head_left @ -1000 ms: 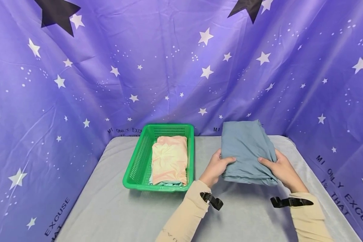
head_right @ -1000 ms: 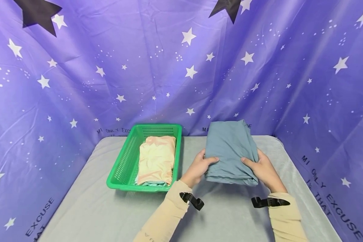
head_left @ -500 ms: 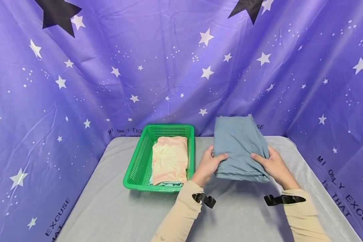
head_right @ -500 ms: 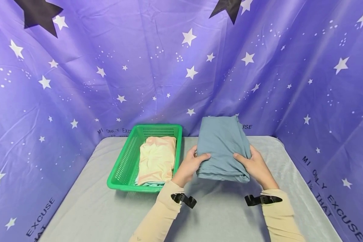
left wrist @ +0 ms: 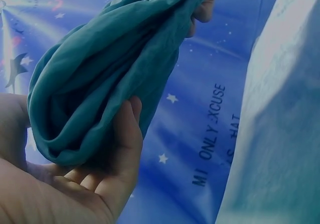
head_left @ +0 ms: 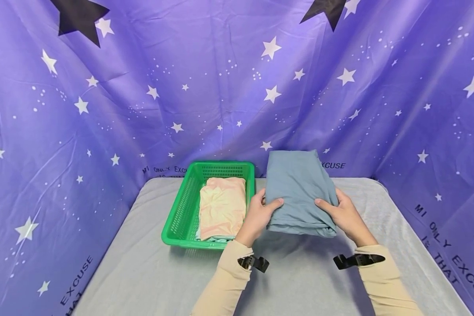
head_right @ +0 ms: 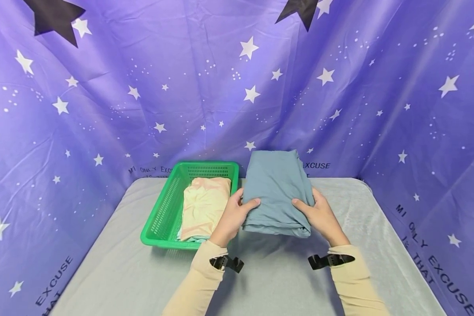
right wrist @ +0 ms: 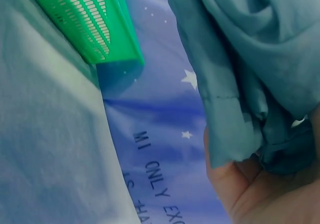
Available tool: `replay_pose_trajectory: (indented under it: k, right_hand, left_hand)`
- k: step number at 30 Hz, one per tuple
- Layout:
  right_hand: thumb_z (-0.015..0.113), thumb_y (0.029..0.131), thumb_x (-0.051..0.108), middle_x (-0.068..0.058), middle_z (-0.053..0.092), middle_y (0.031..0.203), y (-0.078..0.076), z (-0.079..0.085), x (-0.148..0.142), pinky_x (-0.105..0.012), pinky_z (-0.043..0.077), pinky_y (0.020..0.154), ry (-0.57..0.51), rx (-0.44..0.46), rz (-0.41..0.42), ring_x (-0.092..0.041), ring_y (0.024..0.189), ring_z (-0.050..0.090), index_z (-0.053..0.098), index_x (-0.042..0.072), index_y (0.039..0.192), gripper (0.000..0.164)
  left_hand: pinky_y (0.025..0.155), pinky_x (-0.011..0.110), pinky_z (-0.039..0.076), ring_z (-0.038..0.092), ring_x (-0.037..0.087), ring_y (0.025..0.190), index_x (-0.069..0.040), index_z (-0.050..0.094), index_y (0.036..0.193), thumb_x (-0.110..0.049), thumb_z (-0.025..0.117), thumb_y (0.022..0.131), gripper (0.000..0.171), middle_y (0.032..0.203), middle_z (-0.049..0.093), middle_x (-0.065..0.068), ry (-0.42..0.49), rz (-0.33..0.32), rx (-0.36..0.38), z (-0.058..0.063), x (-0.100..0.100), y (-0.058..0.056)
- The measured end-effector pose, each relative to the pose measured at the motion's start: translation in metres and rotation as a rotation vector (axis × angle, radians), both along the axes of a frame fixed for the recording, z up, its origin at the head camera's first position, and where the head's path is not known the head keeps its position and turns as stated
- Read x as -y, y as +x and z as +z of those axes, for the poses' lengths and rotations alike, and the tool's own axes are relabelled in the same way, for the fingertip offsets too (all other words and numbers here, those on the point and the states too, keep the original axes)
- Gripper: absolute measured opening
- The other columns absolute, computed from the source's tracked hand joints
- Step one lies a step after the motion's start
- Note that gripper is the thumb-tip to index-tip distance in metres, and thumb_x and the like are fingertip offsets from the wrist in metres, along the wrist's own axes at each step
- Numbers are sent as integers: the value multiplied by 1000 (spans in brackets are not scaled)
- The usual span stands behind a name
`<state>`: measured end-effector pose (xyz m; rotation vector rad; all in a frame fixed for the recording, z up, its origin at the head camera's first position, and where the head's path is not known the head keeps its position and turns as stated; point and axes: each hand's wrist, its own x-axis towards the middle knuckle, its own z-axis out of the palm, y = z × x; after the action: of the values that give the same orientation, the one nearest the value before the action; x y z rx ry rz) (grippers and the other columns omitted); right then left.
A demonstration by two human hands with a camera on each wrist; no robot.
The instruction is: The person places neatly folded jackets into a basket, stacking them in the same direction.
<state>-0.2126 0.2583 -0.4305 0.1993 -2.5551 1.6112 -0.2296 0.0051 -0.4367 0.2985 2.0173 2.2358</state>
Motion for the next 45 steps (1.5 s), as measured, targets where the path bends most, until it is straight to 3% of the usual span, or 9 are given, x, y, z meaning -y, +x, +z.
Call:
replay_pose_trajectory:
  k: [7, 14, 19, 22, 27, 31, 38, 45]
  right_hand:
    - [65, 101, 34, -21, 46, 155, -2, -1, 13, -9, 42, 94, -15, 35, 23, -4, 122, 49, 34, 8, 160, 71]
    - [66, 100, 30, -21, 48, 153, -3, 1, 30, -11, 43, 94, -62, 53, 45, -9, 123, 51, 37, 9, 158, 68]
    - [66, 101, 28, -20, 45, 156, -4, 2, 43, -21, 41, 103, -80, 75, 76, -28, 137, 46, 37, 8, 158, 68]
    - [66, 101, 26, -21, 45, 156, -6, 1, 50, -24, 43, 103, -94, 80, 93, -32, 138, 46, 37, 8, 158, 67]
    - [65, 100, 22, -24, 48, 151, -7, -2, 64, -16, 48, 92, -138, 84, 127, -24, 126, 53, 39, 4, 156, 64]
    - [65, 100, 19, -26, 49, 149, -10, -5, 77, -20, 53, 89, -202, 103, 172, -15, 117, 58, 39, 2, 154, 62]
    - [65, 101, 20, -26, 49, 148, -20, -8, 96, -27, 57, 87, -239, 137, 210, -27, 119, 60, 40, 5, 154, 61]
    - [65, 100, 18, -28, 52, 144, -25, -10, 112, -29, 59, 87, -268, 143, 260, -24, 116, 63, 40, 2, 153, 61]
  left_hand:
    - [82, 32, 57, 70, 19, 93, -13, 59, 138, -23, 70, 97, 44, 117, 72, 16, -38, 22, -19, 2, 18, 1]
    - [91, 39, 56, 69, 25, 104, -14, 59, 140, -25, 69, 98, 45, 124, 70, 16, -90, 55, -35, 3, 35, 2]
    - [92, 44, 57, 70, 29, 105, -16, 56, 144, -26, 67, 100, 47, 124, 69, 18, -106, 62, -41, 3, 51, 3]
    - [91, 44, 57, 71, 29, 105, -18, 56, 145, -26, 66, 100, 47, 125, 69, 19, -121, 63, -43, 3, 60, 2]
    - [89, 45, 58, 70, 30, 104, -18, 58, 143, -27, 67, 99, 45, 126, 68, 19, -148, 77, -26, 4, 76, 2]
    - [90, 46, 58, 69, 31, 106, -17, 57, 143, -26, 67, 99, 46, 130, 66, 19, -165, 101, -16, 6, 90, 2]
    - [88, 45, 58, 69, 31, 105, -14, 57, 144, -23, 67, 98, 47, 129, 66, 20, -217, 146, -10, 9, 111, -2]
    - [89, 47, 57, 69, 31, 105, -12, 58, 143, -22, 69, 97, 48, 128, 66, 21, -295, 164, -15, 16, 131, -6]
